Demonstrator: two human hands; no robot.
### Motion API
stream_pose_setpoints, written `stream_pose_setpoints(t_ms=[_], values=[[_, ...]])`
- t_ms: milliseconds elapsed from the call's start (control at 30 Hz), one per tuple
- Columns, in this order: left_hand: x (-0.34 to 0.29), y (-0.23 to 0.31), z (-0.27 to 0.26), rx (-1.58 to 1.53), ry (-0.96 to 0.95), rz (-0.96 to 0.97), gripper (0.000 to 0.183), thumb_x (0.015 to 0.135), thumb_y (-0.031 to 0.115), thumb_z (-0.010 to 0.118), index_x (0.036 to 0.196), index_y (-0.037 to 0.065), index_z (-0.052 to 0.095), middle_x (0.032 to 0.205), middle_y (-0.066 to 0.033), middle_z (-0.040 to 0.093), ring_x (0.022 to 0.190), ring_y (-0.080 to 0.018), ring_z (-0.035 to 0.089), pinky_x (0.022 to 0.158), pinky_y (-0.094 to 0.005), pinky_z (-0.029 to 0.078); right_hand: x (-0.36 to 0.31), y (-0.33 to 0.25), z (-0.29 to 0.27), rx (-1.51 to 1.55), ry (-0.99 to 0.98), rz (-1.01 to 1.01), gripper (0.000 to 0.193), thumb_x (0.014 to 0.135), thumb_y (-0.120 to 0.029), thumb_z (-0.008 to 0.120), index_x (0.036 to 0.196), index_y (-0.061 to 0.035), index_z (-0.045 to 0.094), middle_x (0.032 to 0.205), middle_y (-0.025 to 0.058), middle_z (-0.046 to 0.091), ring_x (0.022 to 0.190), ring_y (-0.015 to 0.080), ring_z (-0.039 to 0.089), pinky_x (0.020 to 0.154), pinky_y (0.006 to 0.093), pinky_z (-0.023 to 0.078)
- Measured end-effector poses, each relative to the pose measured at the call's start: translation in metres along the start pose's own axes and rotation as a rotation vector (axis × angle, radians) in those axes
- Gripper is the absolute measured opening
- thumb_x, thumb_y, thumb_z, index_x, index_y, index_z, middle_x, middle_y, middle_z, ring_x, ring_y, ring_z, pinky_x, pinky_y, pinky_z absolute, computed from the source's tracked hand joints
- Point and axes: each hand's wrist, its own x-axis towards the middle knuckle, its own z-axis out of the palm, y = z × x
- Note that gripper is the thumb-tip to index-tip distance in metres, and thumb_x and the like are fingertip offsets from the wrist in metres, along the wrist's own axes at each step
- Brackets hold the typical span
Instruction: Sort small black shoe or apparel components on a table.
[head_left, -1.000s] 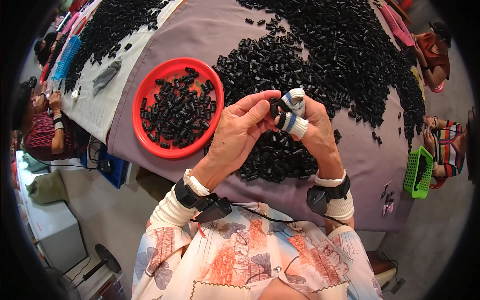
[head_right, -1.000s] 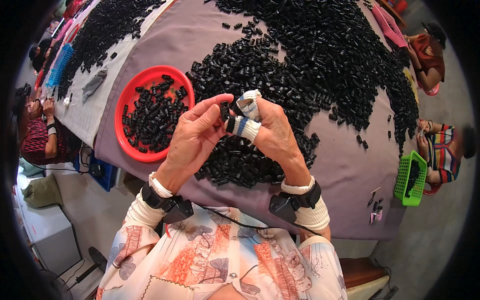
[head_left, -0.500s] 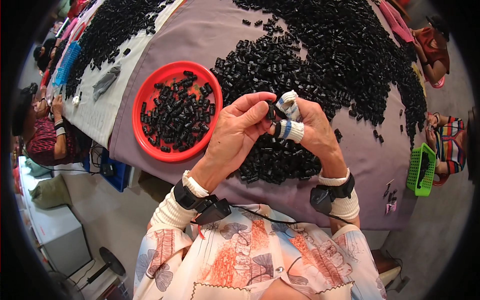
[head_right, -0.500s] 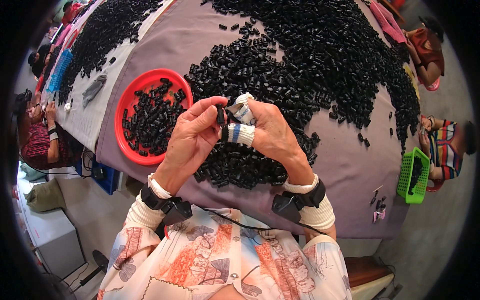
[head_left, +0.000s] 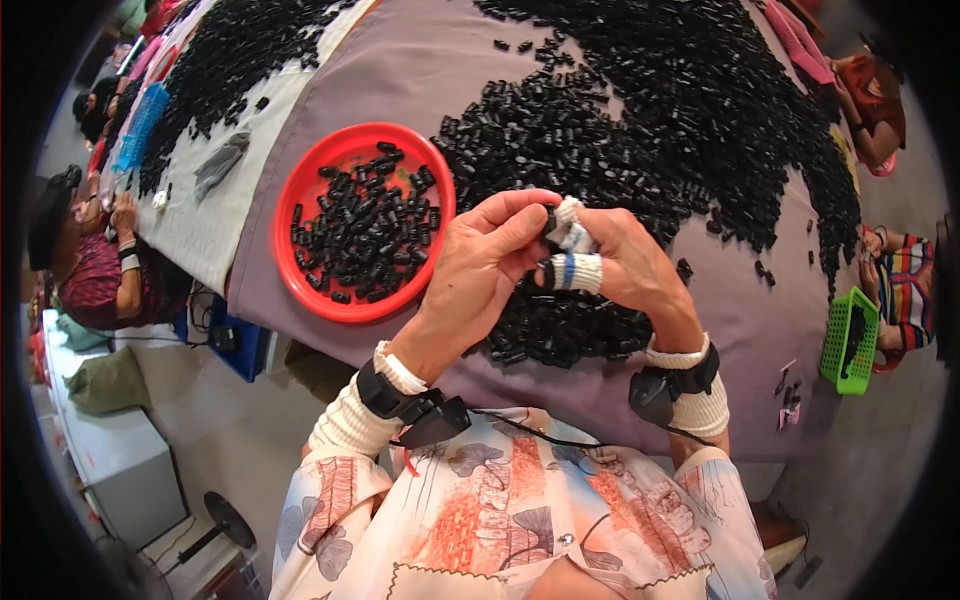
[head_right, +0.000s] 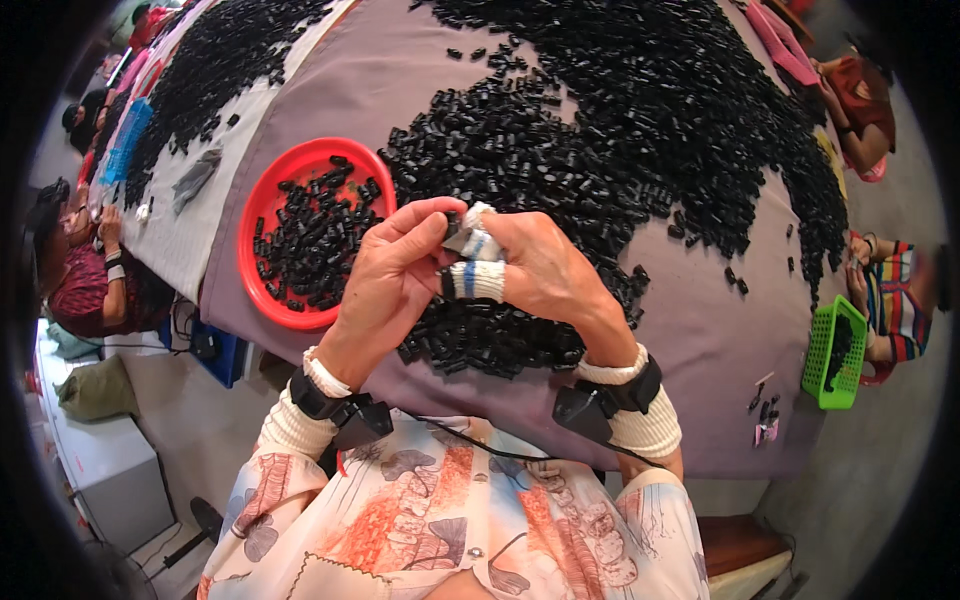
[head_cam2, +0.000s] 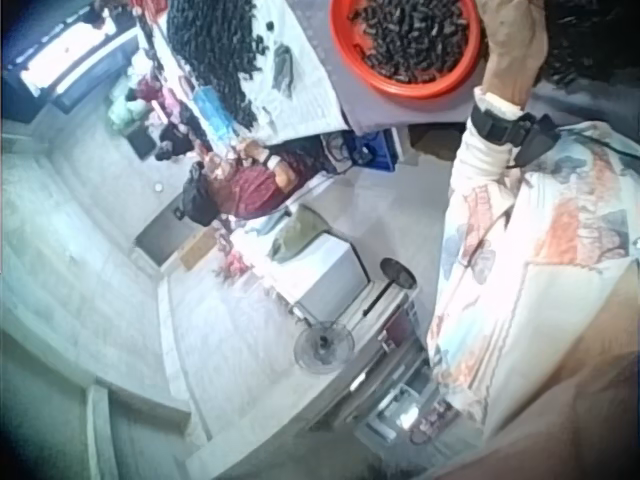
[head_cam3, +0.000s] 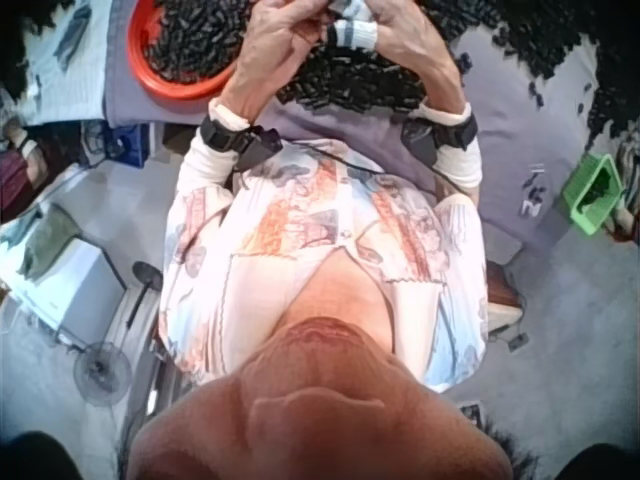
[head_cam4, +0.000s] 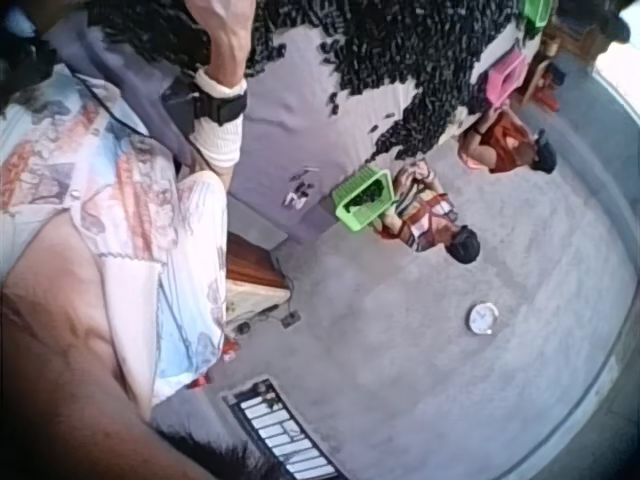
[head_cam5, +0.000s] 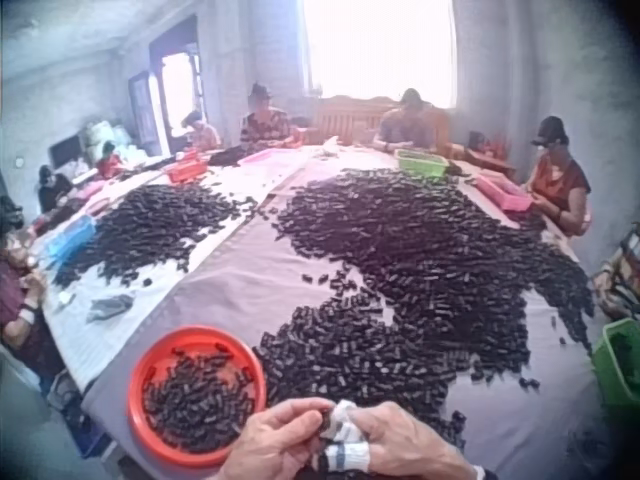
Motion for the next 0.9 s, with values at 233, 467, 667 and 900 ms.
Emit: stream_pose_setpoints(t_ms=[233, 467, 667, 900], values=[[-0.006, 0.031, -0.045, 0.185, 0.226, 0.223, 0.022, 0.089, 0.012, 0.052, 0.107, 0.0, 0.057, 0.079, -0.0049, 0.059, 0.066, -0.0103, 0.056, 0.063, -0.0283, 0.049, -0.011, -0.002, -0.014, 0.124, 0.214, 0.255, 0.023, 0.072, -0.022, 0.071, 0.074, -0.0038, 0.057, 0.058, -0.0054, 0.044, 0.056, 0.004, 0.038, 0.049, 0.0219, 0.032], [-0.028, 0.065, -0.109, 0.636, 0.634, 0.508, 0.023, 0.086, 0.01, 0.058, 0.108, 0.003, 0.059, 0.083, -0.0012, 0.059, 0.07, -0.0077, 0.055, 0.064, -0.0207, 0.046, -0.027, 0.013, -0.038, 0.293, 0.384, 0.236, 0.014, 0.078, -0.02, 0.064, 0.078, -0.0061, 0.059, 0.053, -0.0058, 0.044, 0.041, 0.001, 0.036, 0.037, 0.0165, 0.026], [-0.013, 0.036, -0.058, 0.99, 0.319, 0.359, 0.016, 0.083, 0.008, 0.061, 0.097, 0.001, 0.064, 0.085, -0.0007, 0.061, 0.072, -0.0059, 0.054, 0.065, -0.0186, 0.044, -0.034, 0.022, -0.041, 0.302, 0.41, 0.261, 0.015, 0.079, -0.021, 0.064, 0.077, -0.0069, 0.059, 0.052, -0.006, 0.043, 0.04, 0.0015, 0.035, 0.036, 0.0169, 0.025], [0.045, 0.0, -0.034, 1.413, 0.104, 0.417, 0.022, 0.078, 0.013, 0.066, 0.096, 0.001, 0.063, 0.083, -0.0063, 0.06, 0.072, -0.0109, 0.057, 0.066, -0.0235, 0.046, -0.035, 0.023, -0.038, 0.234, 0.384, 0.285, 0.016, 0.077, -0.022, 0.065, 0.077, -0.0074, 0.059, 0.052, -0.0056, 0.044, 0.04, 0.0016, 0.037, 0.036, 0.0172, 0.026]])
